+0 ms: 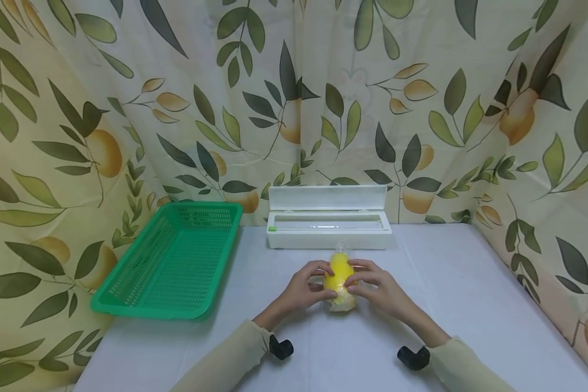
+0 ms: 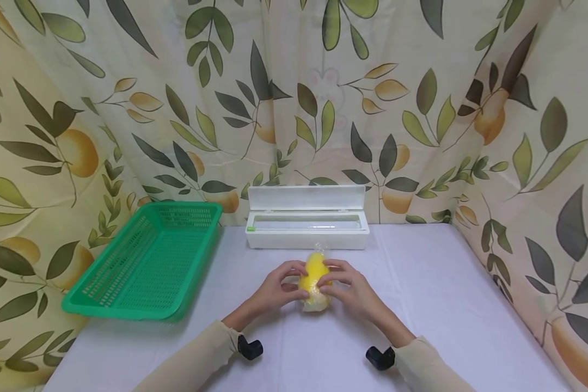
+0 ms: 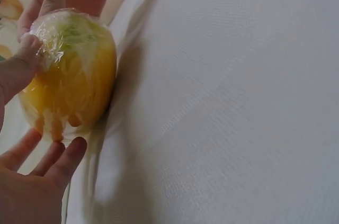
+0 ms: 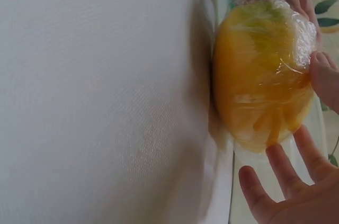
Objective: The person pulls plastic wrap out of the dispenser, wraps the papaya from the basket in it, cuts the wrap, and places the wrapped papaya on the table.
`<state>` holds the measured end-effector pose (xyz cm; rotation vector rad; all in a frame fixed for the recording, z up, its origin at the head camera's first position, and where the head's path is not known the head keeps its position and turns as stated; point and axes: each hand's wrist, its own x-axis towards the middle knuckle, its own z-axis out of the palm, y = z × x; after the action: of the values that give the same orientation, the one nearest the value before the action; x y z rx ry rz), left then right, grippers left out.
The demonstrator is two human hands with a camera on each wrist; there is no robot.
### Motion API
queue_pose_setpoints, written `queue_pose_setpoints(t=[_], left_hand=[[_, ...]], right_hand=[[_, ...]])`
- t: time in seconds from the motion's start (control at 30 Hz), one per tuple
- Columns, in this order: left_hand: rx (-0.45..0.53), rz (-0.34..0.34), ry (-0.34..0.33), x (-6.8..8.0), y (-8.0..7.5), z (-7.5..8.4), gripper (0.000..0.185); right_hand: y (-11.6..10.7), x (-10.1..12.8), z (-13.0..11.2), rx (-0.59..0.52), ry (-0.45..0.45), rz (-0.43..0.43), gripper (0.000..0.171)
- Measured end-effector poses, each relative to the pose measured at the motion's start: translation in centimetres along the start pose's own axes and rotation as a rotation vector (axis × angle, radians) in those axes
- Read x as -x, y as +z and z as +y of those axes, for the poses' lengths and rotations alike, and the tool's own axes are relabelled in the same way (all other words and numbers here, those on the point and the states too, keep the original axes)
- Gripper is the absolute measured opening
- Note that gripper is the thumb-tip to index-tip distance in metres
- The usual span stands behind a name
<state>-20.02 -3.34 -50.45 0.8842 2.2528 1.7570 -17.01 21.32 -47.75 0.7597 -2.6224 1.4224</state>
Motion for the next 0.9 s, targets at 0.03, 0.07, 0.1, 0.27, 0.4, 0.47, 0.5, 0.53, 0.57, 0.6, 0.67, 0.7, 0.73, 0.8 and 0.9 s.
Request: queue_pose_setpoints(t=[0.03,0.07,0.1,0.27,0.4,0.47,0.5,0.53,0.57,0.6,0.67,0.7,0.73,0.8,0.9], left_hand=[[-0.005,0.002,0.001,-0.1,0.1,-0.1,0.041],[-0.012,0.003,0.008,-0.1,0.1,-0.2,0.041],[-0.016,0.003,0.012,-0.2,0.2,-0.2,0.040],[-0.021,-0.005,0.000,-0.3,0.0,-0.2,0.029],[-0.005,-0.007,0.022,-0.3,0.1,-0.1,0.028],[-0.004,0.003,0.038,-0.3,0.1,-0.1,0.030],[-0.004,0.011,0.045,-0.4,0.2,-0.1,0.031],[-0.007,0.023,0.047,-0.4,0.3,-0.1,0.032],[-0.011,0.033,0.045,-0.4,0.4,-0.1,0.032],[-0.020,0.040,0.040,-0.5,0.4,0.0,0.033],[-0.035,0.045,0.028,-0.4,0.5,0.1,0.033],[-0.041,0.039,0.030,-0.4,0.5,0.0,0.034],[-0.050,0.030,0.028,-0.3,0.4,0.1,0.036],[-0.063,-0.001,0.022,-0.2,0.2,0.1,0.041],[-0.078,-0.032,0.017,0.0,0.0,0.0,0.050]], right_hand=[[0.0,0.0,0.1,-0.001,-0.004,-0.001,0.010],[-0.1,0.0,0.2,0.001,-0.007,-0.001,0.010],[-0.1,0.0,0.3,0.005,-0.007,0.000,0.010],[-0.2,0.2,0.4,-0.004,0.020,0.004,0.010],[-0.1,0.3,0.1,-0.017,0.060,0.013,0.006],[0.1,0.2,-0.2,-0.011,0.076,0.025,0.006],[0.2,0.1,-0.3,-0.006,0.080,0.030,0.007],[0.2,0.1,-0.4,0.000,0.085,0.036,0.007],[0.3,0.0,-0.4,0.003,0.089,0.041,0.008],[0.4,0.0,-0.5,0.005,0.096,0.043,0.009],[0.5,0.0,-0.5,0.002,0.101,0.045,0.009],[0.5,0.0,-0.6,0.000,0.104,0.047,0.010],[0.5,0.0,-0.6,-0.003,0.107,0.050,0.012],[0.5,0.1,-0.6,-0.007,0.107,0.055,0.019],[0.5,0.2,-0.4,-0.012,0.101,0.066,0.031]])
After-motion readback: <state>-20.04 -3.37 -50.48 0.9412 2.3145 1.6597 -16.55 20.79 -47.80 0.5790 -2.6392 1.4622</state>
